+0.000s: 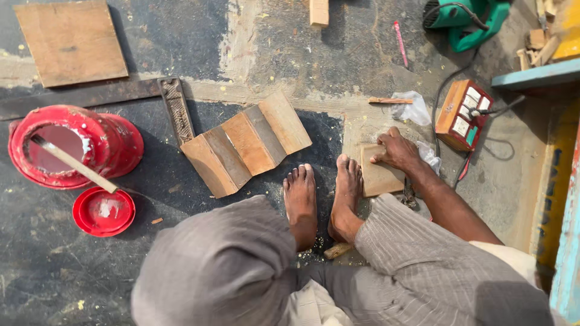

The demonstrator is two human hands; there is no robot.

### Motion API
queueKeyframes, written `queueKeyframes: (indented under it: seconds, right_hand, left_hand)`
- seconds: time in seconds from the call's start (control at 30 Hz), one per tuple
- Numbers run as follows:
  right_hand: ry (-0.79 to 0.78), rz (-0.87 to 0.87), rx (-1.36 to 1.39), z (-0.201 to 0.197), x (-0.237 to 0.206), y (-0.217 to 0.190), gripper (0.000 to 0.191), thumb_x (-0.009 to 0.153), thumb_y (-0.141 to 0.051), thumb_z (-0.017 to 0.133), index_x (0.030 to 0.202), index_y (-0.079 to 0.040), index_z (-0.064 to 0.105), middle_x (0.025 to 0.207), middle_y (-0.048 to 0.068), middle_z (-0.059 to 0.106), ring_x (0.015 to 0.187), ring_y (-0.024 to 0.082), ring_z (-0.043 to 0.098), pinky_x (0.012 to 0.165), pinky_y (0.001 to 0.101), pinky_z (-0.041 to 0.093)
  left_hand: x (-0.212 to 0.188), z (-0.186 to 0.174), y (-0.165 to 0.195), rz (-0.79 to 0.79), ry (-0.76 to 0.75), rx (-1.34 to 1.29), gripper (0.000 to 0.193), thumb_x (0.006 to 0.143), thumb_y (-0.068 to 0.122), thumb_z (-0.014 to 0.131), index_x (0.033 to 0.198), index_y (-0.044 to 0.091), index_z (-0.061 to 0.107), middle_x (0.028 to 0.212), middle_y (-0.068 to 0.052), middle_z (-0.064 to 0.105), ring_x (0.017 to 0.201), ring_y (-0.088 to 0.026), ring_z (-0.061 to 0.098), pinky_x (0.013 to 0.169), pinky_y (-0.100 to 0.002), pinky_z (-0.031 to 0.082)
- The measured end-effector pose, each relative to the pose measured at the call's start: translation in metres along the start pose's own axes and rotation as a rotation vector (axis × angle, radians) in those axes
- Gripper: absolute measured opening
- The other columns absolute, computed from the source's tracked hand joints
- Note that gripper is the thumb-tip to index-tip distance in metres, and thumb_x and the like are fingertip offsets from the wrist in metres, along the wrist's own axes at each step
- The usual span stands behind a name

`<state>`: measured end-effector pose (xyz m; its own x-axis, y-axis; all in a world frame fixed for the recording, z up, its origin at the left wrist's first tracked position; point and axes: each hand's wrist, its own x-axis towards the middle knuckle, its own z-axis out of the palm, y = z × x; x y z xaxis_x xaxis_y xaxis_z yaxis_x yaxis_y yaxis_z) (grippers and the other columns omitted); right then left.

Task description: The person sits on the workshop floor applying glue with a brush to the edges of small wooden boards, fitting the boards together into a small box, and tapping the joints with a hammer. They then use a tape measure to measure a wooden board and mark it with a pencil.

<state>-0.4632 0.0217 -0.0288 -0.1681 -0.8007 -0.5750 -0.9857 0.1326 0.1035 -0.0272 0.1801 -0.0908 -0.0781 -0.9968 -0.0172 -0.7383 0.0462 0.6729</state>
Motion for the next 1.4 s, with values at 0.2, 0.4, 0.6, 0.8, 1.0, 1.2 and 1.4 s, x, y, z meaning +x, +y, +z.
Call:
queueKeyframes:
  seconds: [0.2, 0.4, 0.6, 0.8, 1.0, 1.2, 1.4]
  right_hand:
    - [-0.288, -0.137, -0.069, -0.102, 0.032, 0.009, 0.048, 0.081, -0.051, 0.08, 0.104, -0.012, 0.065, 0.088, 0.012, 0.071, 0.085, 0.033, 0.069, 0.076, 0.0497, 0.052]
    - [0.255, -0.607, 0.195, -0.253, 0.072, 0.028, 0.034, 0.081, -0.019, 0.082, 0.113, -0.011, 0.073, 0.101, 0.01, 0.076, 0.087, 0.025, 0.074, 0.076, 0.0356, 0.057]
    - [0.689, -1.197, 0.356, -0.256, 0.111, 0.001, 0.022, 0.088, -0.001, 0.08, 0.1, -0.008, 0.064, 0.11, 0.01, 0.076, 0.101, 0.024, 0.075, 0.081, 0.0379, 0.058]
    - [0.866, -1.226, 0.412, -0.237, 0.138, 0.015, 0.028, 0.096, -0.006, 0.073, 0.122, -0.009, 0.062, 0.12, 0.019, 0.072, 0.102, 0.027, 0.072, 0.083, 0.0358, 0.061]
    - [0.006, -0.632, 1.392, -0.193, 0.171, 0.022, 0.073, 0.1, -0.019, 0.065, 0.162, -0.006, 0.027, 0.105, 0.009, 0.076, 0.076, 0.01, 0.066, 0.069, 0.0237, 0.058]
    - [-0.196, -0.523, 1.566, -0.158, 0.192, 0.026, 0.08, 0.099, -0.011, 0.073, 0.168, 0.0, 0.033, 0.083, 0.007, 0.064, 0.07, 0.011, 0.061, 0.062, 0.0259, 0.051]
    - [-0.466, -0.34, 2.001, -0.143, 0.22, 0.022, 0.054, 0.093, -0.009, 0.072, 0.142, -0.003, 0.049, 0.086, 0.007, 0.068, 0.063, 0.014, 0.062, 0.053, 0.0317, 0.05]
  left_hand:
    - [-0.171, -0.027, -0.198, -0.221, 0.247, 0.413, 0.048, 0.098, 0.038, 0.06, 0.132, 0.005, 0.061, 0.143, -0.021, 0.055, 0.131, -0.041, 0.048, 0.114, -0.057, 0.033]
    - [-0.056, -0.012, -0.115, -0.446, 0.343, 0.488, 0.029, 0.101, 0.024, 0.068, 0.125, 0.01, 0.063, 0.133, -0.014, 0.056, 0.132, -0.033, 0.05, 0.116, -0.055, 0.031]
    - [0.231, 0.035, 0.063, -0.39, 0.083, -0.93, 0.063, 0.102, 0.048, 0.05, 0.142, 0.0, 0.054, 0.124, -0.017, 0.07, 0.109, -0.026, 0.071, 0.093, -0.041, 0.06]
    - [0.374, 0.049, 0.181, -0.471, -0.267, -1.692, 0.074, 0.093, 0.029, 0.077, 0.15, -0.002, 0.042, 0.138, -0.017, 0.058, 0.126, -0.022, 0.058, 0.108, -0.039, 0.051]
    - [0.383, 0.07, 0.182, -0.432, 0.003, -1.611, 0.072, 0.095, 0.031, 0.076, 0.15, 0.003, 0.04, 0.138, -0.012, 0.058, 0.128, -0.022, 0.056, 0.108, -0.041, 0.051]
    - [0.379, 0.084, 0.196, -0.328, 0.043, -1.479, 0.098, 0.09, 0.032, 0.075, 0.164, 0.011, 0.013, 0.16, -0.017, 0.036, 0.146, -0.027, 0.041, 0.118, -0.044, 0.04]
    - [0.372, 0.068, 0.216, -0.041, -0.14, -1.301, 0.107, 0.093, 0.033, 0.077, 0.171, 0.006, 0.008, 0.176, -0.024, 0.019, 0.163, -0.033, 0.023, 0.132, -0.048, 0.024]
